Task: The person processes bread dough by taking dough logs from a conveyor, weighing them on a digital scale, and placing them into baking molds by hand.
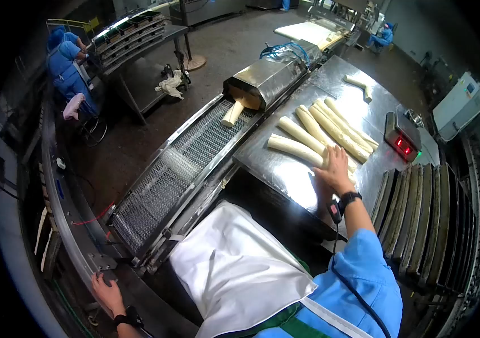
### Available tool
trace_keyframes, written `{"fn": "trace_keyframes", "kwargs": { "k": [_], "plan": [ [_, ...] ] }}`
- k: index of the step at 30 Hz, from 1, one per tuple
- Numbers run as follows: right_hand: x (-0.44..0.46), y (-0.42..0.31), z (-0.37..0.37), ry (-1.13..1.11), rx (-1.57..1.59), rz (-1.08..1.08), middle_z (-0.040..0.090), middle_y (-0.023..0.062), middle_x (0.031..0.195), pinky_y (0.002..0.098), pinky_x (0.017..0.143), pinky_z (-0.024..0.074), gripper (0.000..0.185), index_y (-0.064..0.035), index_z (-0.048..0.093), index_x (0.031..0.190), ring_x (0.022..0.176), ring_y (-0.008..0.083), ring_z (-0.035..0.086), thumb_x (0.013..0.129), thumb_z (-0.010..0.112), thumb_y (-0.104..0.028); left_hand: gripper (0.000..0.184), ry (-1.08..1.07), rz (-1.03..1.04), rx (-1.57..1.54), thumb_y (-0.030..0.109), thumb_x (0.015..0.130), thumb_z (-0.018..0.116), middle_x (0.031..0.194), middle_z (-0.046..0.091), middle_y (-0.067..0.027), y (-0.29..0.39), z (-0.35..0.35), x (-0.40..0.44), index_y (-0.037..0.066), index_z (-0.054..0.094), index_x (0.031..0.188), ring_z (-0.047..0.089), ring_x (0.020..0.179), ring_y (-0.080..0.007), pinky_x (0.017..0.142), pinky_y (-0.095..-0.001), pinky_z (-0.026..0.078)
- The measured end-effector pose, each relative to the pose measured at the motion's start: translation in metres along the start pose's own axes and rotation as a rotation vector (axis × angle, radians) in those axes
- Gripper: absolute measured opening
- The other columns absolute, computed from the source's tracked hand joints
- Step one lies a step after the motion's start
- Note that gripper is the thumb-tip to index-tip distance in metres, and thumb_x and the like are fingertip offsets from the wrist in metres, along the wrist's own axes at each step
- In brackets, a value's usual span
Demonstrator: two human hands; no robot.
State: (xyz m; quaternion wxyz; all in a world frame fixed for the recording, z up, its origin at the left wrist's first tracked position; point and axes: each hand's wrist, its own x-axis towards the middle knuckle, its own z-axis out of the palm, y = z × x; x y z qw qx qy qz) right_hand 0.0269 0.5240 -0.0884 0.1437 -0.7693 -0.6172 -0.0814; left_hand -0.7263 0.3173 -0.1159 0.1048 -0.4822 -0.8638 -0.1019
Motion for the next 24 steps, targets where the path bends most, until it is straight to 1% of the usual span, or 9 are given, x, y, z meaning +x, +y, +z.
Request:
{"fn": "trace_keyframes", "kwargs": {
  "k": [6, 9, 13, 15, 16, 17, 19, 21, 24],
  "plan": [
    [0.068, 0.003, 0.017, -0.287, 0.114, 0.137, 0.038, 0.0248, 0.139, 0.056, 0.109, 0.02, 0.111, 0.0006, 0.03, 0.14, 0.135, 0.037, 0.028, 0.055, 0.079, -0.052, 0.031, -0.148, -0.096, 0.02, 0.004, 0.082, 0.056, 0.142, 0.035, -0.017, 0.007, -0.018, -0.037, -0.002, 0.055, 0.113, 0.028, 0.136, -0.0328, 0.111, -0.0445, 0.029],
    [0.088, 0.015, 0.013, -0.315, 0.09, 0.213, 0.038, 0.0276, 0.137, 0.0535, 0.111, 0.0192, 0.092, 0.0007, 0.041, 0.128, 0.135, 0.0435, 0.024, 0.056, 0.077, -0.045, 0.033, -0.199, -0.094, 0.078, 0.003, 0.081, 0.056, 0.142, 0.035, -0.018, 0.015, -0.03, -0.054, -0.003, 0.054, 0.114, 0.026, 0.137, -0.0331, 0.112, -0.0453, 0.027],
    [0.1, 0.001, -0.012, -0.261, -0.065, 0.262, 0.04, 0.0265, 0.135, 0.0524, 0.111, 0.0188, 0.091, -0.0035, 0.045, 0.127, 0.134, 0.0465, 0.022, 0.055, 0.08, -0.046, 0.038, -0.127, -0.021, 0.041, 0.0, 0.073, 0.057, 0.136, 0.042, -0.0194, 0.01, -0.03, -0.071, -0.006, 0.054, 0.11, 0.03, 0.135, -0.036, 0.112, -0.0458, 0.027],
    [0.11, 0.004, -0.025, -0.417, 0.011, 0.296, 0.029, 0.0252, 0.144, 0.0561, 0.112, 0.0144, 0.097, -0.0058, 0.042, 0.13, 0.137, 0.0439, 0.019, 0.053, 0.082, -0.049, 0.036, -0.176, -0.055, 0.055, 0.001, 0.076, 0.056, 0.139, 0.039, -0.0185, 0.017, -0.038, -0.07, -0.005, 0.054, 0.112, 0.026, 0.136, -0.0349, 0.112, -0.0457, 0.026],
    [0.113, 0.005, -0.035, -0.525, 0.125, 0.318, 0.027, 0.0244, 0.144, 0.0538, 0.11, 0.0226, 0.095, -0.0083, 0.043, 0.13, 0.135, 0.0419, 0.024, 0.054, 0.083, -0.048, 0.035, -0.231, -0.086, 0.068, 0.002, 0.08, 0.055, 0.142, 0.036, -0.0177, 0.022, -0.042, -0.073, -0.005, 0.054, 0.115, 0.023, 0.138, -0.0337, 0.113, -0.0456, 0.025],
    [0.115, 0.006, -0.031, -0.465, 0.045, 0.314, 0.041, 0.0231, 0.135, 0.0485, 0.106, 0.033, 0.095, -0.0069, 0.045, 0.128, 0.127, 0.0381, 0.039, 0.053, 0.084, -0.049, 0.035, -0.235, -0.11, 0.069, 0.002, 0.08, 0.055, 0.142, 0.036, -0.0177, 0.025, -0.044, -0.074, -0.005, 0.054, 0.115, 0.023, 0.138, -0.0337, 0.113, -0.0456, 0.025],
    [0.118, 0.008, -0.033, -0.466, 0.016, 0.244, 0.055, 0.0204, 0.12, 0.0446, 0.1, 0.0404, 0.095, -0.0067, 0.047, 0.126, 0.115, 0.0355, 0.052, 0.052, 0.084, -0.053, 0.035, -0.218, -0.065, 0.014, 0.002, 0.08, 0.056, 0.142, 0.036, -0.0173, 0.026, -0.046, -0.072, -0.004, 0.054, 0.115, 0.024, 0.138, -0.0341, 0.113, -0.0454, 0.025],
    [0.12, 0.005, -0.033, -0.476, -0.061, 0.177, 0.062, 0.0179, 0.108, 0.0432, 0.096, 0.0439, 0.094, -0.007, 0.049, 0.125, 0.108, 0.034, 0.057, 0.052, 0.083, -0.056, 0.036, -0.19, -0.038, -0.033, 0.002, 0.079, 0.057, 0.143, 0.037, -0.0176, 0.022, -0.044, -0.072, -0.004, 0.055, 0.115, 0.025, 0.138, -0.0343, 0.113, -0.0447, 0.024],
    [0.119, 0.018, -0.019, -0.479, -0.034, 0.157, 0.051, 0.0231, 0.122, 0.0458, 0.095, 0.0445, 0.097, -0.006, 0.045, 0.128, 0.116, 0.0381, 0.049, 0.054, 0.083, -0.056, 0.037, -0.108, -0.082, -0.068, -0.001, 0.072, 0.059, 0.136, 0.043, -0.0192, 0.027, -0.041, -0.067, -0.004, 0.056, 0.109, 0.03, 0.135, -0.0356, 0.111, -0.0428, 0.028]
  ]
}}
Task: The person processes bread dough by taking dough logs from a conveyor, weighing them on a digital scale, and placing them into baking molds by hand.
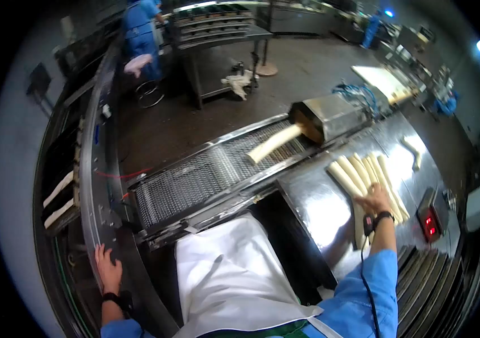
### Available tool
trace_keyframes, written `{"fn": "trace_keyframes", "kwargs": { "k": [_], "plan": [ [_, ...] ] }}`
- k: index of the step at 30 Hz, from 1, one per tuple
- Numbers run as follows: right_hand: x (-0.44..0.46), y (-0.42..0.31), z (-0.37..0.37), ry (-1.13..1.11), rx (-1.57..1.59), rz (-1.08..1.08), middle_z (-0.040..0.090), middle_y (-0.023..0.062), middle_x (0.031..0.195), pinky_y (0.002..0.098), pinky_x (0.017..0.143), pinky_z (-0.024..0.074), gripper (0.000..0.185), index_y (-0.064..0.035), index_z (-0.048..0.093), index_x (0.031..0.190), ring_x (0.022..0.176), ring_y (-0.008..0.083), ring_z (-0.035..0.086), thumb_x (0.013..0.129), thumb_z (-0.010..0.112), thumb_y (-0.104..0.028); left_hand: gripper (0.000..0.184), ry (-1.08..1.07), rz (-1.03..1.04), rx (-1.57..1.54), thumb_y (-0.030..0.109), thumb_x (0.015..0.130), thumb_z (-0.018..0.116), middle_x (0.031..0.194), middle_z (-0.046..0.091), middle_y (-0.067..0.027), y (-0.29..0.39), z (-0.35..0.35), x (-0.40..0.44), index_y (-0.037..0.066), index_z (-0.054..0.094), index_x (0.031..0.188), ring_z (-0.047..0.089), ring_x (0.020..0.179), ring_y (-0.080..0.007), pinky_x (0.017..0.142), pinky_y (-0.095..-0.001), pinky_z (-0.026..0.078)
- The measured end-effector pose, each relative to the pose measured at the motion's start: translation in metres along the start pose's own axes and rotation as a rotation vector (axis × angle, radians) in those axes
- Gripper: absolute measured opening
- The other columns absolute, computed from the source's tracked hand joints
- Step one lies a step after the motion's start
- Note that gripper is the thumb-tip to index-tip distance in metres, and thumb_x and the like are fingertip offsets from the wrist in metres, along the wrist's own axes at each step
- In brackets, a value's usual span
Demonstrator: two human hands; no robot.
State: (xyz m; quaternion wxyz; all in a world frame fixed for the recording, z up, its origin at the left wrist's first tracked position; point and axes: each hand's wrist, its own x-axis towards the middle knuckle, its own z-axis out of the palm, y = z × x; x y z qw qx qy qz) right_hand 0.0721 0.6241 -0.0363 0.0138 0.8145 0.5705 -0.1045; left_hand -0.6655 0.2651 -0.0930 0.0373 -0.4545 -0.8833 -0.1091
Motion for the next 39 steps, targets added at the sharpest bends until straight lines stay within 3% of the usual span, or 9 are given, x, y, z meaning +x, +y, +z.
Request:
{"fn": "trace_keyframes", "kwargs": {
  "k": [4, 15, 20, 27, 29, 31, 32, 37, 39],
  "plan": [
    [-0.013, -0.011, 0.007, -0.047, 0.002, 0.055, 0.035, 0.0272, 0.133, 0.049, 0.101, 0.0395, 0.101, -0.0077, 0.039, 0.133, 0.124, 0.0407, 0.038, 0.055, 0.084, -0.052, 0.037, 0.008, 0.01, -0.035, 0.002, 0.072, 0.062, 0.136, 0.043, -0.0183, 0.002, -0.001, 0.009, -0.001, 0.058, 0.108, 0.03, 0.135, -0.0349, 0.11, -0.0428, 0.029],
    [-0.079, -0.069, 0.019, 0.015, 0.047, 0.01, 0.047, 0.0287, 0.124, 0.0482, 0.097, 0.0409, 0.094, -0.0041, 0.039, 0.132, 0.118, 0.0423, 0.045, 0.06, 0.08, -0.049, 0.036, 0.08, 0.034, -0.089, 0.006, 0.071, 0.063, 0.132, 0.047, -0.0165, -0.001, 0.003, 0.031, 0.003, 0.059, 0.107, 0.035, 0.131, -0.0344, 0.107, -0.0424, 0.033],
    [-0.098, -0.054, 0.077, 0.099, -0.159, -0.155, 0.01, 0.0231, 0.154, 0.0593, 0.11, 0.0175, 0.086, -0.0162, 0.013, 0.15, 0.141, 0.0425, 0.012, 0.085, 0.055, -0.053, 0.032, 0.126, 0.05, -0.138, 0.007, 0.072, 0.063, 0.129, 0.049, -0.0148, -0.009, 0.006, 0.033, 0.005, 0.06, 0.104, 0.038, 0.129, -0.0326, 0.106, -0.0424, 0.035],
    [-0.174, 0.017, 0.084, 0.19, -0.027, -0.469, 0.022, 0.0124, 0.153, 0.0534, 0.108, 0.0264, 0.08, -0.0184, 0.033, 0.144, 0.134, 0.0435, 0.026, 0.074, 0.07, -0.029, 0.032, 0.128, 0.077, -0.097, 0.005, 0.073, 0.062, 0.129, 0.05, -0.0156, -0.012, 0.011, 0.032, 0.004, 0.059, 0.104, 0.039, 0.129, -0.0332, 0.105, -0.0424, 0.035],
    [-0.186, 0.02, 0.087, 0.26, 0.032, -0.504, 0.033, 0.0197, 0.144, 0.0525, 0.103, 0.0335, 0.082, -0.0179, 0.038, 0.14, 0.124, 0.0441, 0.037, 0.067, 0.074, -0.023, 0.033, 0.076, 0.06, -0.111, 0.006, 0.077, 0.063, 0.135, 0.046, -0.0148, -0.013, 0.009, 0.033, 0.003, 0.059, 0.11, 0.035, 0.133, -0.0325, 0.107, -0.0427, 0.033],
    [-0.202, 0.004, 0.075, 0.045, 0.141, -0.276, 0.043, 0.0248, 0.125, 0.0499, 0.098, 0.0386, 0.081, -0.0165, 0.041, 0.136, 0.115, 0.0437, 0.043, 0.062, 0.073, -0.021, 0.033, 0.063, 0.044, -0.116, 0.006, 0.077, 0.063, 0.135, 0.046, -0.0145, -0.009, 0.006, 0.034, 0.003, 0.059, 0.11, 0.035, 0.133, -0.0325, 0.107, -0.0427, 0.033],
    [-0.199, -0.006, 0.077, 0.097, 0.158, -0.26, 0.046, 0.0235, 0.109, 0.0476, 0.092, 0.0431, 0.075, -0.0134, 0.048, 0.129, 0.104, 0.0421, 0.049, 0.058, 0.073, -0.018, 0.033, 0.045, 0.033, -0.118, 0.005, 0.077, 0.062, 0.135, 0.046, -0.0142, -0.007, 0.004, 0.033, 0.004, 0.059, 0.11, 0.035, 0.132, -0.0324, 0.107, -0.0426, 0.033],
    [-0.13, -0.032, 0.099, -0.041, 0.187, -0.399, 0.05, 0.0204, 0.102, 0.0421, 0.066, 0.0489, 0.049, -0.0055, 0.059, 0.108, 0.082, 0.0333, 0.057, 0.061, 0.072, -0.013, 0.031, 0.134, 0.084, -0.175, 0.006, 0.071, 0.062, 0.126, 0.053, -0.016, -0.007, 0.004, 0.028, 0.003, 0.063, 0.103, 0.042, 0.126, -0.0334, 0.105, -0.043, 0.036],
    [-0.14, -0.106, 0.053, -0.474, 0.936, -0.276, 0.054, 0.0172, 0.101, 0.0358, 0.059, 0.0474, 0.049, 0.0, 0.055, 0.112, 0.081, 0.0232, 0.058, 0.066, 0.067, -0.014, 0.032, 0.128, 0.093, -0.181, 0.007, 0.072, 0.062, 0.128, 0.052, -0.0151, -0.005, 0.001, 0.021, 0.004, 0.063, 0.104, 0.042, 0.126, -0.0332, 0.105, -0.0437, 0.035]
  ]
}}
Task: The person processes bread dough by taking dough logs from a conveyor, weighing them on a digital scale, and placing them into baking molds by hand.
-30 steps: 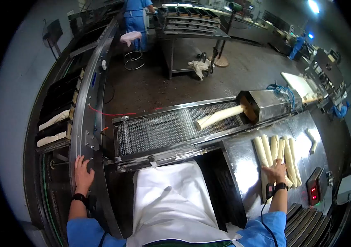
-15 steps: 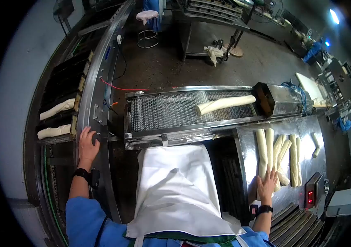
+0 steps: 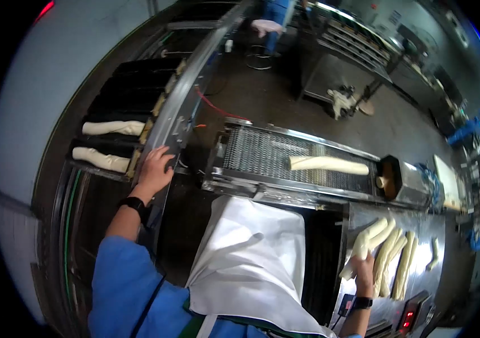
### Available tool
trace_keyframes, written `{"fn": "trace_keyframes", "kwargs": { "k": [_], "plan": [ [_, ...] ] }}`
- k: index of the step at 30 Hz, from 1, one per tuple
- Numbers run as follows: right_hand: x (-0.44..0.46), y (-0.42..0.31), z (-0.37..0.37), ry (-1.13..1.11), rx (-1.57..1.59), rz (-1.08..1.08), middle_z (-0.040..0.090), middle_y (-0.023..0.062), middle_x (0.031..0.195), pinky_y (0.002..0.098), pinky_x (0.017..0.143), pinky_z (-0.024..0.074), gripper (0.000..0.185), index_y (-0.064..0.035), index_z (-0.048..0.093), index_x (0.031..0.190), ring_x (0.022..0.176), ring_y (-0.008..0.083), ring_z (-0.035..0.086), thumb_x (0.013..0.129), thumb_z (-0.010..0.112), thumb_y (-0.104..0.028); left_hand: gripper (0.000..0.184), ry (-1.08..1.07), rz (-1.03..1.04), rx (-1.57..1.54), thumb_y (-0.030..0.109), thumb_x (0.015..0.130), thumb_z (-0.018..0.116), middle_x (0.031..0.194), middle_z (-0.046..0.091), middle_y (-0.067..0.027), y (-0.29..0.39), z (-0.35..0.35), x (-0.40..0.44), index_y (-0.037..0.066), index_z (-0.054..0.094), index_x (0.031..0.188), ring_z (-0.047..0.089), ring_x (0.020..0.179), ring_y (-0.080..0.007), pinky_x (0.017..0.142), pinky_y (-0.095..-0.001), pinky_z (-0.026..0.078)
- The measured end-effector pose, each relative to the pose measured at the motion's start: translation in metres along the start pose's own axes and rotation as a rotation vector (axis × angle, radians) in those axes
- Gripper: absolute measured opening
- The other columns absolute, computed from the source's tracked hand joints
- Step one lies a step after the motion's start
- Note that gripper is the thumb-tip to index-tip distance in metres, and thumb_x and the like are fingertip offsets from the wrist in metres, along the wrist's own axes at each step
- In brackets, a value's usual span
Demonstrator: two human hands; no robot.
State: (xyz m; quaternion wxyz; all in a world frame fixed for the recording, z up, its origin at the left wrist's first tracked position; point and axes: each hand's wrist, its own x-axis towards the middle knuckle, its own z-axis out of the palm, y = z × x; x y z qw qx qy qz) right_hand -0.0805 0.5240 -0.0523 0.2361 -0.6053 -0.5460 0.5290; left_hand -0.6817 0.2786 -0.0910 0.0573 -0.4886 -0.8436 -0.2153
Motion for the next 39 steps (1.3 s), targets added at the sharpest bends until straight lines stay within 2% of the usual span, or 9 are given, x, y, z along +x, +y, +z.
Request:
{"fn": "trace_keyframes", "kwargs": {
  "k": [8, 9, 12, 16, 18, 27, 34, 36, 39],
  "plan": [
    [-0.019, -0.269, 0.131, -0.545, 0.112, -0.479, 0.064, 0.0178, 0.088, 0.0335, 0.062, 0.0519, 0.06, 0.0082, 0.054, 0.113, 0.075, 0.0258, 0.063, 0.079, 0.052, -0.041, 0.029, 0.062, -0.021, -0.026, 0.01, 0.074, 0.062, 0.123, 0.054, -0.0132, -0.001, -0.002, -0.018, 0.004, 0.063, 0.102, 0.049, 0.117, -0.0336, 0.102, -0.0439, 0.038],
    [0.009, -0.281, 0.142, -0.492, -0.241, -0.815, 0.063, 0.0205, 0.091, 0.0333, 0.062, 0.0546, 0.059, 0.0062, 0.052, 0.115, 0.077, 0.0272, 0.065, 0.078, 0.06, -0.039, 0.028, 0.08, -0.029, -0.053, 0.011, 0.075, 0.062, 0.124, 0.054, -0.0132, -0.003, 0.0, -0.015, 0.003, 0.064, 0.102, 0.049, 0.116, -0.0333, 0.102, -0.0434, 0.039],
    [-0.024, -0.365, 0.246, -0.756, 0.291, -0.357, 0.062, 0.0207, 0.1, 0.0288, 0.054, 0.057, 0.049, -0.0022, 0.055, 0.114, 0.082, 0.0306, 0.068, 0.081, 0.067, -0.037, 0.029, 0.011, -0.084, -0.106, 0.014, 0.079, 0.06, 0.13, 0.05, -0.0115, -0.019, 0.008, 0.016, 0.005, 0.062, 0.106, 0.045, 0.121, -0.0318, 0.103, -0.0432, 0.037],
    [0.006, -0.393, 0.357, -1.323, 0.416, -0.596, 0.05, 0.0153, 0.129, 0.0368, 0.1, 0.0429, 0.059, -0.0051, 0.047, 0.134, 0.111, 0.0237, 0.054, 0.082, 0.063, -0.029, 0.029, -0.093, -0.124, -0.14, 0.017, 0.085, 0.058, 0.136, 0.045, -0.0095, -0.021, 0.011, 0.038, 0.007, 0.061, 0.112, 0.041, 0.126, -0.03, 0.105, -0.0429, 0.037],
    [0.019, -0.39, 0.388, -1.237, 0.178, -0.662, 0.04, 0.0167, 0.14, 0.0395, 0.103, 0.0409, 0.076, -0.0042, 0.044, 0.136, 0.123, 0.0299, 0.044, 0.075, 0.069, -0.041, 0.029, -0.059, -0.106, -0.158, 0.016, 0.082, 0.059, 0.134, 0.048, -0.0105, -0.028, 0.019, 0.049, 0.006, 0.062, 0.11, 0.043, 0.124, -0.0308, 0.105, -0.043, 0.037],
    [0.187, -0.191, 0.39, -0.314, -1.421, -0.949, 0.056, 0.0143, 0.113, 0.0416, 0.094, 0.0427, 0.045, -0.0085, 0.061, 0.104, 0.108, 0.0331, 0.053, 0.068, 0.076, -0.03, 0.023, 0.13, 0.048, -0.187, 0.011, 0.075, 0.061, 0.119, 0.055, -0.0129, -0.047, 0.048, 0.08, 0.003, 0.065, 0.096, 0.051, 0.112, -0.0327, 0.099, -0.0423, 0.04],
    [0.197, -0.216, 0.417, -0.168, -1.408, -1.017, 0.059, 0.0138, 0.099, 0.0441, 0.087, 0.0442, 0.024, -0.0033, 0.063, 0.087, 0.097, 0.0304, 0.056, 0.073, 0.069, -0.022, 0.024, 0.099, 0.034, -0.162, 0.013, 0.075, 0.061, 0.121, 0.055, -0.0122, -0.063, 0.067, 0.097, 0.003, 0.066, 0.097, 0.051, 0.112, -0.0339, 0.101, -0.0426, 0.039],
    [0.209, -0.262, 0.421, -0.185, -1.397, -1.358, 0.061, 0.0144, 0.086, 0.0416, 0.08, 0.0471, 0.025, -0.0018, 0.064, 0.089, 0.084, 0.0295, 0.059, 0.073, 0.068, -0.021, 0.024, 0.104, 0.044, -0.162, 0.013, 0.075, 0.06, 0.121, 0.055, -0.0119, -0.066, 0.069, 0.106, 0.003, 0.066, 0.097, 0.051, 0.113, -0.0339, 0.101, -0.0425, 0.039],
    [0.167, -0.343, 0.43, -0.451, -0.399, -1.002, 0.062, 0.0096, 0.078, 0.0337, 0.071, 0.0493, 0.028, 0.0001, 0.063, 0.093, 0.074, 0.0232, 0.06, 0.075, 0.069, -0.021, 0.026, 0.079, 0.043, -0.167, 0.014, 0.076, 0.061, 0.124, 0.054, -0.0112, -0.079, 0.083, 0.109, 0.005, 0.065, 0.099, 0.05, 0.115, -0.0341, 0.103, -0.043, 0.038]
  ]
}}
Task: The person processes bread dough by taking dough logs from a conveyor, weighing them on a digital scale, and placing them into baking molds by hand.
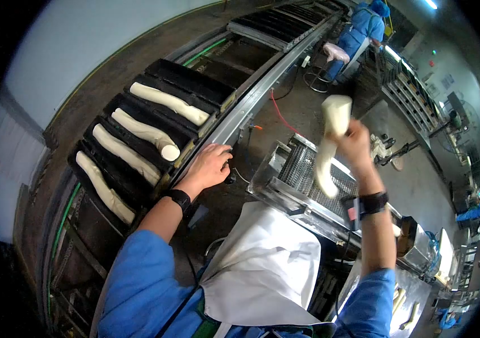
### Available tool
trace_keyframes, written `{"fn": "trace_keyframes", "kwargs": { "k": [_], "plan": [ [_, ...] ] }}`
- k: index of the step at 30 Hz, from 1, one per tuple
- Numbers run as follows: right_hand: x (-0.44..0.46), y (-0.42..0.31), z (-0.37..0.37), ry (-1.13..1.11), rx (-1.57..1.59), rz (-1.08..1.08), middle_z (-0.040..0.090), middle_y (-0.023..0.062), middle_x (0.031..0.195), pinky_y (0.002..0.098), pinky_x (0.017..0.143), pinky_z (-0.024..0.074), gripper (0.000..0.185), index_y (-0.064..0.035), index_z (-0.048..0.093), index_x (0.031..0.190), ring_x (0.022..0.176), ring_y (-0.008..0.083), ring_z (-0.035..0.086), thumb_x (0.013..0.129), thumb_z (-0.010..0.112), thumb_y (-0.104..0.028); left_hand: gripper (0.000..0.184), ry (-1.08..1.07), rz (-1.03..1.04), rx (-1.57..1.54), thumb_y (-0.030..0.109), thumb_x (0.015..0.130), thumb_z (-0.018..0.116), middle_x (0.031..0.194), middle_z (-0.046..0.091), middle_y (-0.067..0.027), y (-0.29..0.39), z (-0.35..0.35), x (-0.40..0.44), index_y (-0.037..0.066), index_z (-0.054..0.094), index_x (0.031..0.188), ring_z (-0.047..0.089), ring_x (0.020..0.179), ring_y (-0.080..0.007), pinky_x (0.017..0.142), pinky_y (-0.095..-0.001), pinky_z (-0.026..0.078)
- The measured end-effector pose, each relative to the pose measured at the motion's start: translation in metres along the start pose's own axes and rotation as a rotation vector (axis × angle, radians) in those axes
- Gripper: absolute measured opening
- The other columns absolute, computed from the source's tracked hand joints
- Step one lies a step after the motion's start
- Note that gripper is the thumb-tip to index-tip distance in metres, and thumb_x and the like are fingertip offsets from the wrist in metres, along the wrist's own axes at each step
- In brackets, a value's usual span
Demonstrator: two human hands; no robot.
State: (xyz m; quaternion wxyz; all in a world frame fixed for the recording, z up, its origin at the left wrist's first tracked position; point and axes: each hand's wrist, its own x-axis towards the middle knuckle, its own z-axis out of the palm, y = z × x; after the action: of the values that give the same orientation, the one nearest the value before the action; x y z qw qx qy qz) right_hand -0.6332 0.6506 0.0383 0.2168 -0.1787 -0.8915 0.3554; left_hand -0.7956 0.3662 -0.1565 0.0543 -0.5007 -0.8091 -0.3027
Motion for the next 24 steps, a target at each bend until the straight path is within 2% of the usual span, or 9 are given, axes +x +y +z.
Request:
{"fn": "trace_keyframes", "kwargs": {
  "k": [5, 8, 13, 15, 17, 20, 22, 23, 24],
  "plan": [
    [0.057, -0.069, -0.042, -0.189, 0.87, 0.001, 0.062, 0.0147, 0.103, 0.035, 0.094, 0.0496, 0.048, 0.0062, 0.049, 0.119, 0.096, 0.0237, 0.064, 0.084, 0.066, -0.023, 0.028, -0.096, -0.058, 0.019, 0.015, 0.08, 0.06, 0.128, 0.052, -0.0117, 0.024, -0.003, 0.039, 0.006, 0.064, 0.106, 0.047, 0.12, -0.0349, 0.106, -0.0441, 0.035],
    [0.062, -0.092, -0.03, -0.335, 1.142, -0.117, 0.039, 0.0232, 0.137, 0.0394, 0.108, 0.0391, 0.069, 0.0044, 0.029, 0.14, 0.123, 0.0334, 0.049, 0.086, 0.064, -0.02, 0.029, -0.135, -0.067, 0.034, 0.015, 0.081, 0.059, 0.13, 0.051, -0.012, 0.03, -0.006, 0.051, 0.006, 0.063, 0.108, 0.046, 0.122, -0.0356, 0.106, -0.0435, 0.035],
    [0.058, -0.031, -0.029, -0.373, 0.887, 0.018, 0.029, 0.0228, 0.146, 0.0414, 0.107, 0.0381, 0.077, -0.0033, 0.028, 0.145, 0.131, 0.0336, 0.039, 0.079, 0.068, -0.011, 0.026, -0.103, -0.056, 0.057, 0.011, 0.08, 0.06, 0.129, 0.052, -0.0131, 0.028, -0.006, 0.045, 0.006, 0.065, 0.105, 0.048, 0.121, -0.0348, 0.105, -0.0424, 0.037],
    [0.047, 0.039, -0.027, -0.318, 0.543, 0.1, 0.032, 0.0191, 0.147, 0.0426, 0.107, 0.0368, 0.077, -0.0049, 0.03, 0.145, 0.132, 0.0328, 0.037, 0.077, 0.067, -0.007, 0.026, 0.032, -0.21, -0.321, 0.006, 0.078, 0.063, 0.124, 0.056, -0.014, 0.037, -0.019, 0.036, 0.005, 0.065, 0.104, 0.053, 0.117, -0.0323, 0.101, -0.0407, 0.041],
    [0.019, 0.109, -0.036, -0.297, 0.133, 0.21, 0.031, 0.0208, 0.147, 0.0406, 0.108, 0.035, 0.085, -0.0029, 0.032, 0.143, 0.134, 0.0368, 0.034, 0.068, 0.073, -0.005, 0.031, 0.279, -0.104, -0.183, 0.002, 0.077, 0.064, 0.123, 0.056, -0.0142, 0.033, -0.045, 0.023, 0.005, 0.063, 0.108, 0.054, 0.115, -0.0298, 0.1, -0.039, 0.042],
    [-0.025, 0.188, -0.049, -0.434, -0.84, 0.325, 0.029, 0.0266, 0.145, 0.0456, 0.113, 0.0256, 0.088, -0.0024, 0.03, 0.142, 0.137, 0.0442, 0.021, 0.065, 0.073, -0.012, 0.038, 0.462, -0.497, -0.171, 0.006, 0.081, 0.063, 0.131, 0.049, -0.0139, -0.015, -0.087, -0.017, 0.006, 0.058, 0.118, 0.049, 0.119, -0.0291, 0.102, -0.0392, 0.037],
    [-0.055, 0.257, -0.047, -0.381, -1.0, 0.447, 0.036, 0.0246, 0.141, 0.0557, 0.111, 0.0218, 0.081, -0.0009, 0.034, 0.138, 0.135, 0.0427, 0.028, 0.068, 0.071, -0.015, 0.043, 0.519, -0.812, -0.361, 0.008, 0.083, 0.062, 0.136, 0.045, -0.0137, -0.065, -0.106, -0.047, 0.007, 0.054, 0.125, 0.045, 0.123, -0.0286, 0.104, -0.0393, 0.034],
    [-0.054, 0.23, -0.054, -0.516, -0.94, 0.645, 0.041, 0.0229, 0.138, 0.0542, 0.111, 0.022, 0.072, 0.0001, 0.038, 0.134, 0.133, 0.0405, 0.033, 0.071, 0.071, -0.014, 0.046, 0.526, -0.918, -0.461, 0.009, 0.084, 0.062, 0.138, 0.043, -0.0135, -0.081, -0.114, -0.063, 0.007, 0.052, 0.129, 0.043, 0.124, -0.0283, 0.105, -0.0394, 0.033],
    [-0.067, 0.231, -0.055, -0.437, -0.978, 0.55, 0.045, 0.0207, 0.135, 0.0515, 0.111, 0.0233, 0.065, 0.0002, 0.042, 0.13, 0.13, 0.038, 0.038, 0.074, 0.071, -0.016, 0.048, 0.529, -0.986, -0.538, 0.01, 0.085, 0.062, 0.141, 0.04, -0.0134, -0.088, -0.121, -0.076, 0.008, 0.05, 0.132, 0.041, 0.126, -0.0281, 0.106, -0.0394, 0.031]
  ]
}}
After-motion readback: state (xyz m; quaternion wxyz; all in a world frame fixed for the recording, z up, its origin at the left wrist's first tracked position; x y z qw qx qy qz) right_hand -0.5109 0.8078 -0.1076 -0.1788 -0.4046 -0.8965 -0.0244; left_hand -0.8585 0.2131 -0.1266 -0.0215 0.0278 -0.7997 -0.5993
